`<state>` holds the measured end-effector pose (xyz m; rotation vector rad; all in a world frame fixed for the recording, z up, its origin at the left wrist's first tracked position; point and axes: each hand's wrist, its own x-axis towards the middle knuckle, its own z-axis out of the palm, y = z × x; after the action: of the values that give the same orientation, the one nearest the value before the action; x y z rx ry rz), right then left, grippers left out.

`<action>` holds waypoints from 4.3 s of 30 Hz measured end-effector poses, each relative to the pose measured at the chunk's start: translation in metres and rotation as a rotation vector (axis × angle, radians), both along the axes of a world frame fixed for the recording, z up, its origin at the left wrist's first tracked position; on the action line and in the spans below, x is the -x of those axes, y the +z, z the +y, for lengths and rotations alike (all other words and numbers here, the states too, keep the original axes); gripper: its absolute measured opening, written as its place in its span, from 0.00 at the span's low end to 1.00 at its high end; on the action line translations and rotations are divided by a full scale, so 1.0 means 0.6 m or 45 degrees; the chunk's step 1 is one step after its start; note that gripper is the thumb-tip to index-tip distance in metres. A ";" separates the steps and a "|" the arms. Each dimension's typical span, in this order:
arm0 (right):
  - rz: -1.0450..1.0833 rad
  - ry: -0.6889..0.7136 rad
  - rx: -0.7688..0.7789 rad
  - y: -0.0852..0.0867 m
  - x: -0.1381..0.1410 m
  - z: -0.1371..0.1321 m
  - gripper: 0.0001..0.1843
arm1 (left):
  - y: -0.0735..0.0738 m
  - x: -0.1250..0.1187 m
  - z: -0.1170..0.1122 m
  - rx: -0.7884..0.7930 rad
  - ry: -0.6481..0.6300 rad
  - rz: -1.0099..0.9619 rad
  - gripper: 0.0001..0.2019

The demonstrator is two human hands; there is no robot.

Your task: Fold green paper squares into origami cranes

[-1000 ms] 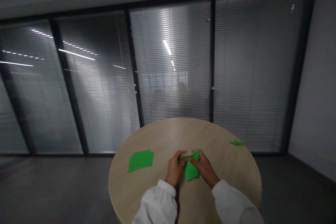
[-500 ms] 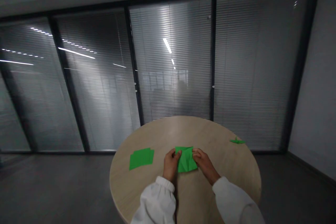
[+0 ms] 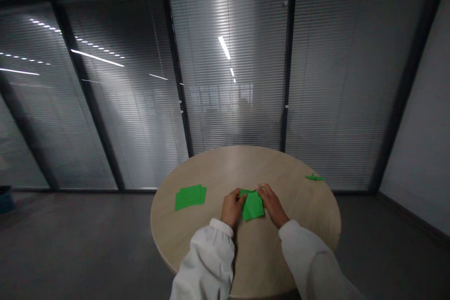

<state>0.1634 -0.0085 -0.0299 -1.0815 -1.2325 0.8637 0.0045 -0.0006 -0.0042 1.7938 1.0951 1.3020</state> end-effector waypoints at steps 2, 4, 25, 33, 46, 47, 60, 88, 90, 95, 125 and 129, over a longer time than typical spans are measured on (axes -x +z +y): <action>0.045 0.037 0.008 -0.002 0.000 0.002 0.25 | 0.002 -0.002 -0.002 -0.005 -0.031 0.022 0.08; 0.104 0.120 0.003 -0.004 -0.002 0.004 0.30 | 0.002 -0.002 0.001 0.049 -0.034 -0.067 0.08; -0.133 -0.045 -0.174 -0.016 -0.010 0.021 0.12 | -0.018 0.015 0.028 0.190 -0.213 -0.276 0.24; -0.179 -0.005 -0.196 -0.013 -0.007 0.019 0.18 | -0.022 0.021 0.040 0.304 -0.194 -0.524 0.18; -0.151 0.090 -0.296 -0.003 -0.003 0.014 0.15 | -0.022 0.015 0.032 0.381 -0.252 -0.547 0.17; -0.173 0.095 -0.298 -0.003 -0.003 0.014 0.13 | -0.024 0.016 0.034 0.389 -0.250 -0.572 0.16; -0.330 0.137 -0.289 0.010 0.009 -0.003 0.16 | -0.019 0.021 0.033 0.425 -0.275 -0.585 0.20; -0.079 -0.111 -0.141 -0.015 -0.005 0.030 0.18 | -0.012 0.010 0.008 0.721 -0.558 -0.869 0.12; -0.098 -0.107 -0.146 -0.013 -0.003 0.027 0.17 | -0.011 0.010 0.007 0.723 -0.573 -0.808 0.14; -0.104 -0.133 -0.122 -0.010 -0.003 0.025 0.18 | -0.012 0.009 0.008 0.790 -0.566 -0.745 0.18; 0.183 0.303 -0.118 -0.007 0.014 0.016 0.18 | -0.030 0.011 0.030 0.514 -0.356 -0.611 0.21; 0.181 0.220 -0.137 -0.008 0.013 0.016 0.23 | -0.030 0.011 0.027 0.491 -0.307 -0.547 0.20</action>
<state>0.1555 0.0012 -0.0345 -0.8226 -1.2505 0.9772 -0.0023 0.0155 -0.0219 1.2439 0.7953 1.1637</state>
